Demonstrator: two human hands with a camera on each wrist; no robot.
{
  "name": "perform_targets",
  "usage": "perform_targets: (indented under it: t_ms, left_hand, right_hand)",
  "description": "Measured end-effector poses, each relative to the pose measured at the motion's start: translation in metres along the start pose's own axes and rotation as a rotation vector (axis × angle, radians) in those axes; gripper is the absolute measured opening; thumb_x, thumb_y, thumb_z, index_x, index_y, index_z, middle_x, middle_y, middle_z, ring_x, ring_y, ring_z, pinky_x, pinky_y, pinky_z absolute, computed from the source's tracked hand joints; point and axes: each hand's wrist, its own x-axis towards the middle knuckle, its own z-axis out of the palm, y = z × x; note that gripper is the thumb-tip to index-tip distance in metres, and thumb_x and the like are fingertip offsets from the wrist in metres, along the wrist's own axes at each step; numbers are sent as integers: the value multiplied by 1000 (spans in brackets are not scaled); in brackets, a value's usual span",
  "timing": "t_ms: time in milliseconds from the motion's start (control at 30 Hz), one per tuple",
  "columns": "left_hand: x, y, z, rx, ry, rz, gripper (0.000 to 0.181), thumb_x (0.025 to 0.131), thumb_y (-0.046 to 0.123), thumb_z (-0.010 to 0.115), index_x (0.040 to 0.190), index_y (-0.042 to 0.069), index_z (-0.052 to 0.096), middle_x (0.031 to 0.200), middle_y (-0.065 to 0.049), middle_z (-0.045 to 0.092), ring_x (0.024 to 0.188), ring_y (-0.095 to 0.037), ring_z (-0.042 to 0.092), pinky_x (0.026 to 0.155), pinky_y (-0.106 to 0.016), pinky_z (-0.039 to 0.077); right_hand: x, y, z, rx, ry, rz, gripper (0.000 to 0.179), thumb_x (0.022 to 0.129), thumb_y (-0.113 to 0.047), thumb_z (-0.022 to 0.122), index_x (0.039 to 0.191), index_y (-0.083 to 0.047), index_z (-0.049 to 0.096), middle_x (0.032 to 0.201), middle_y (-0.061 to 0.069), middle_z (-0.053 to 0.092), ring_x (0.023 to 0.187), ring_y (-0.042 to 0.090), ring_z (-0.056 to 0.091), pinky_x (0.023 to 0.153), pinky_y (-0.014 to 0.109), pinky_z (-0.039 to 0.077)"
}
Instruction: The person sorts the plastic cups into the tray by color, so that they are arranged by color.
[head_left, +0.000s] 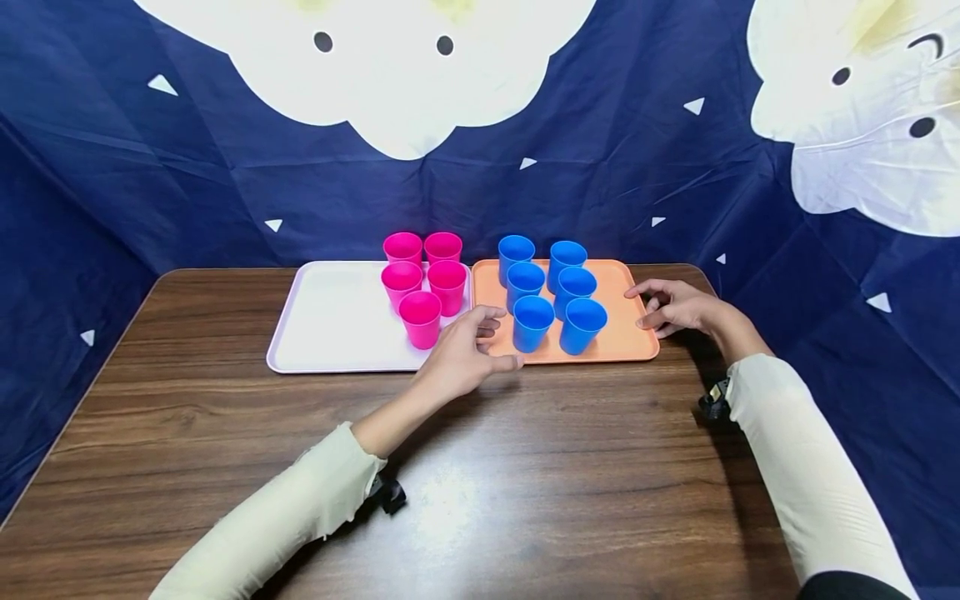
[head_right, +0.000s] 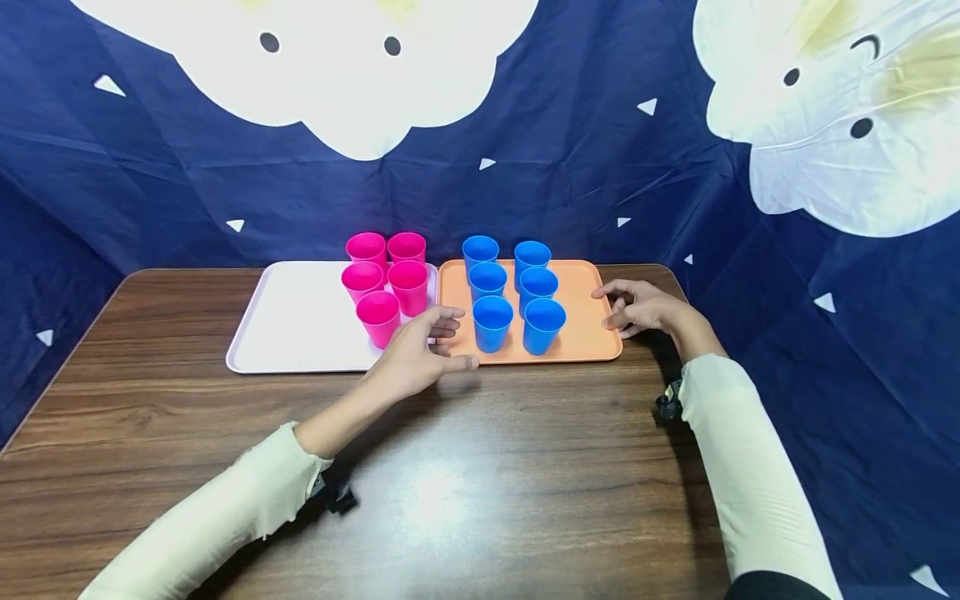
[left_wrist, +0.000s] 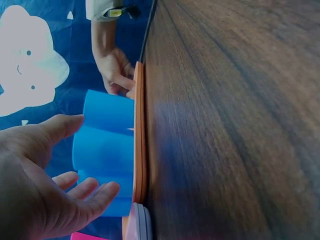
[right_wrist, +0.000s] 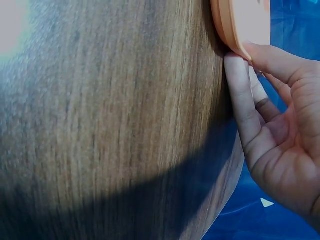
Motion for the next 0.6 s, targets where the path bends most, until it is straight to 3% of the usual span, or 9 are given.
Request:
perform_targets:
  t_ms: [600]
  left_hand:
    - [-18, 4, -12, -12, -31, 44, 75, 89, 22, 97, 154, 8, 62, 148, -20, 70, 138, -40, 69, 118, -52, 59]
  right_hand:
    - [-2, -4, 1, 2, -3, 17, 74, 99, -2, 82, 165, -1, 48, 92, 1, 59, 80, 14, 67, 72, 29, 68]
